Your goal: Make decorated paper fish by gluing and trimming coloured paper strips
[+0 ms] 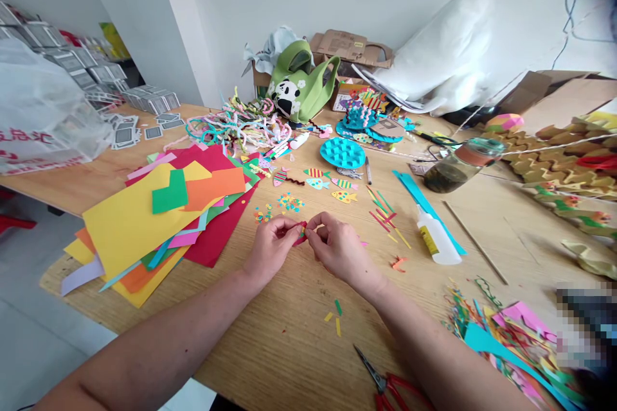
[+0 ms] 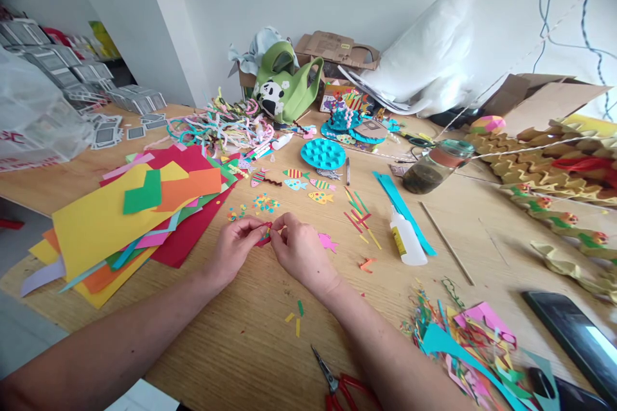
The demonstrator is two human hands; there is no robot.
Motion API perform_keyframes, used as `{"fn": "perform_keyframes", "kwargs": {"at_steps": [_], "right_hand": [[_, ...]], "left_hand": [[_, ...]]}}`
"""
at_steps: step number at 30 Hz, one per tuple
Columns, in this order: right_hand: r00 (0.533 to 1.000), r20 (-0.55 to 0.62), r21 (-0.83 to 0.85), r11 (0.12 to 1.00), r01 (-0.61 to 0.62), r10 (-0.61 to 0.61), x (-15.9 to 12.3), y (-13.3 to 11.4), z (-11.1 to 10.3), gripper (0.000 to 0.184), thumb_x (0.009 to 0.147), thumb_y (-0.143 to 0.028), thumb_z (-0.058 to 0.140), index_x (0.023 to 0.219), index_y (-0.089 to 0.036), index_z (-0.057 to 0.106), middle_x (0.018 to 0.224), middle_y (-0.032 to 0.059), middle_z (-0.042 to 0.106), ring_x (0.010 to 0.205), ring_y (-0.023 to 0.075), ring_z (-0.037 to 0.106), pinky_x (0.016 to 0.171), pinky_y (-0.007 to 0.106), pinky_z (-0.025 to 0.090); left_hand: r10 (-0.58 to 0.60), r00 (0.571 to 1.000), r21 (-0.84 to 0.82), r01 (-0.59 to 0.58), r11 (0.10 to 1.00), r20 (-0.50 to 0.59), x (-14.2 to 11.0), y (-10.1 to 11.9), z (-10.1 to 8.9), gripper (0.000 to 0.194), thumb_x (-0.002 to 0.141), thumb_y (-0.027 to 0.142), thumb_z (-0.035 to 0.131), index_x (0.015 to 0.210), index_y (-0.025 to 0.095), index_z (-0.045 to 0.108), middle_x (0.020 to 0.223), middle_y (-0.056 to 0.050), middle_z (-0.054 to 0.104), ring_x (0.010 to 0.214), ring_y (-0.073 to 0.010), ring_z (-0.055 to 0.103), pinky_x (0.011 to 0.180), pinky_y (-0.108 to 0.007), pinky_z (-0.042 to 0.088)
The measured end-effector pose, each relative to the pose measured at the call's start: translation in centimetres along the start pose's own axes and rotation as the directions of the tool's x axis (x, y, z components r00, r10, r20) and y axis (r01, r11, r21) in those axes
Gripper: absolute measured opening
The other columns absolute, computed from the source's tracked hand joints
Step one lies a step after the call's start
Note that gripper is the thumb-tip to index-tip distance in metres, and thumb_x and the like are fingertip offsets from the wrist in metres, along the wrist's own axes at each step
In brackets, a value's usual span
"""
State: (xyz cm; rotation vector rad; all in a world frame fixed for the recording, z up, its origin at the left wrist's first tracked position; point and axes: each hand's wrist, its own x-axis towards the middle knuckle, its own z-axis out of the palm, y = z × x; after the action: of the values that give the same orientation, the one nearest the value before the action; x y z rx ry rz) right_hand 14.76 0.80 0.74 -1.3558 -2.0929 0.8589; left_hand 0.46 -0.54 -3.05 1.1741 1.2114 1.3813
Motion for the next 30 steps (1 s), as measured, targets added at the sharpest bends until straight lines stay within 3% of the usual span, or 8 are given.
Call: {"fn": "perform_keyframes", "kwargs": {"at_steps": [10,23,30], "right_hand": [[1.0,0.01,-0.053,0.998,0.026,-0.026,-0.09,-0.17,0.07,0.009,0.086,-0.022,0.045,0.082,-0.019,0.052,0.056,-0.0018,0.061,0.044,0.0111,0.053,0.048,0.021,0.032],[1.0,-0.008,-0.05,0.998,0.025,-0.025,-0.08,0.03,0.18,0.008,0.083,-0.02,0.046,0.079,-0.019,0.053,0.054,-0.0025,0.059,0.044,0.0103,0.051,0.046,0.02,0.03],[0.996,-0.049,-0.176,0.983,0.061,-0.07,-0.31,0.18,0.73,0.009,0.086,-0.022,0.047,0.082,-0.018,0.053,0.056,-0.0017,0.059,0.045,0.0107,0.049,0.049,0.021,0.03]], "left_hand": [[-0.07,0.998,-0.024,0.07,0.997,-0.002,0.13,0.0,0.02,0.017,0.069,0.032,0.067,0.064,0.016,0.066,0.067,-0.003,0.063,0.066,-0.0145,0.056,0.062,-0.025,0.045],[-0.054,0.998,-0.002,0.054,0.999,-0.023,0.15,-0.14,0.07,0.018,0.069,0.033,0.067,0.064,0.016,0.067,0.068,-0.003,0.064,0.066,-0.015,0.057,0.062,-0.026,0.045],[-0.098,0.995,-0.063,0.096,0.993,-0.023,0.1,0.0,0.11,0.016,0.068,0.032,0.068,0.063,0.016,0.067,0.066,-0.002,0.064,0.067,-0.0147,0.057,0.064,-0.025,0.044]]}}
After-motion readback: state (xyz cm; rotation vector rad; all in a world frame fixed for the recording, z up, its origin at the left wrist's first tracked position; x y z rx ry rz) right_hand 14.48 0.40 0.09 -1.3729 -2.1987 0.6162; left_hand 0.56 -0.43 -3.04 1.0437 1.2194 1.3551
